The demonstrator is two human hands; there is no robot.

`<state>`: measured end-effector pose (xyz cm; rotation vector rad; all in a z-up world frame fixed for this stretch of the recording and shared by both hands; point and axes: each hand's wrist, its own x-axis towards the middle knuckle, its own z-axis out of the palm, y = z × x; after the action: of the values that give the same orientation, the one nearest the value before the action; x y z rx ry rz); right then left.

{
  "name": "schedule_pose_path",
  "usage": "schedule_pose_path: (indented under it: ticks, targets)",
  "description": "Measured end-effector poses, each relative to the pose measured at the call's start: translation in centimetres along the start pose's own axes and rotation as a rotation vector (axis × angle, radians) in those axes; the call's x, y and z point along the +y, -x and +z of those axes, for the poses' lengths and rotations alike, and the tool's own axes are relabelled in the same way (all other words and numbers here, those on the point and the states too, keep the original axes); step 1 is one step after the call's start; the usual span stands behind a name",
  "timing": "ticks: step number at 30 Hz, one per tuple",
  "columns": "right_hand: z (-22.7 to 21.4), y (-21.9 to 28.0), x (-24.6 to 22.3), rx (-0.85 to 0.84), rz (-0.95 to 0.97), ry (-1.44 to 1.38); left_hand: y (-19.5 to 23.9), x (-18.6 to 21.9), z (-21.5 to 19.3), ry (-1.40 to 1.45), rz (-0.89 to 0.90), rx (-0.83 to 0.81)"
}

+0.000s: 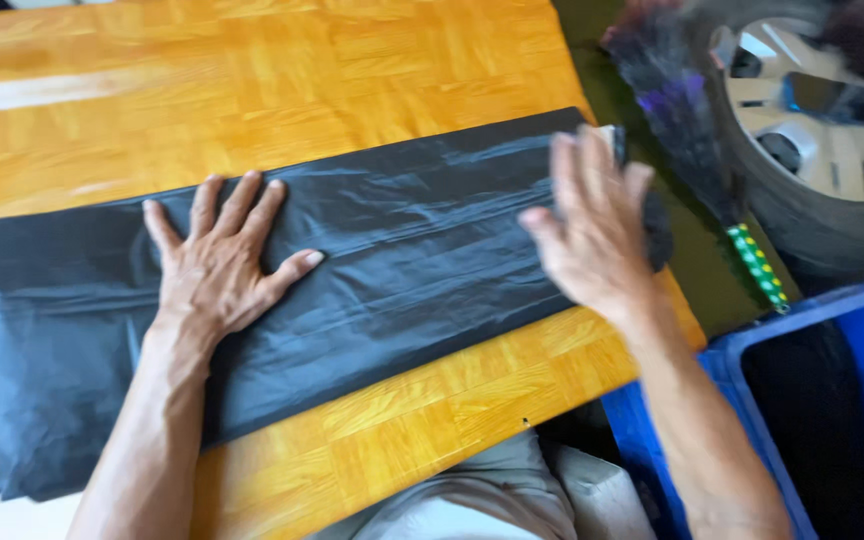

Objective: The person retrieves a black garment from a blue bin and places it on a wooden table. They use a brush to dust the garment, then fold it neatly by hand, smoothing the fabric and aligning the edges.

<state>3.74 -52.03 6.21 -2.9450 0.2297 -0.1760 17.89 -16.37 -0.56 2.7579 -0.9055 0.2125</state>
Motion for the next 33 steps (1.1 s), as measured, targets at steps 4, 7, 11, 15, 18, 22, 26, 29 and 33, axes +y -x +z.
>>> schedule_pose_path:
  ticks: [4, 7, 11, 15, 18, 22, 26, 29, 33]
  targets:
    - [4.8, -5.9, -10.9, 0.266, -0.604, -0.225, -0.4, 0.0, -0.1, -0.057, -0.016, -0.049]
    - [11.4, -9.2, -15.9, 0.169, -0.642, -0.169, -0.3, -0.2, 0.3, -0.017, -0.066, -0.135]
    - [12.8, -9.8, -15.3, 0.007, -0.597, -0.020, -0.5, -0.2, -0.1, -0.015, -0.110, -0.160]
    - [12.4, -9.8, -15.6, -0.142, -0.489, -0.042, 0.1, -1.3, 0.0, 0.072, -0.187, -0.142]
    - [11.8, -9.7, -15.8, -0.165, -0.451, -0.042, 0.4, -3.1, -0.5, 0.035, -0.271, -0.138]
    - [11.2, -9.6, -15.9, -0.173, -0.437, -0.039, 0.9, -6.7, -0.5, -0.036, -0.358, -0.157]
    - [10.3, -9.2, -16.5, -0.213, -0.413, -0.050, 1.6, -9.9, -1.7, -0.097, -0.412, -0.168]
    - [10.3, -9.3, -16.6, -0.202, -0.400, -0.057, 1.7, -10.6, -2.9, -0.045, -0.438, -0.169]
    - [11.7, -9.4, -16.0, -0.100, -0.435, -0.022, 1.8, -11.1, -2.5, 0.052, -0.427, -0.132]
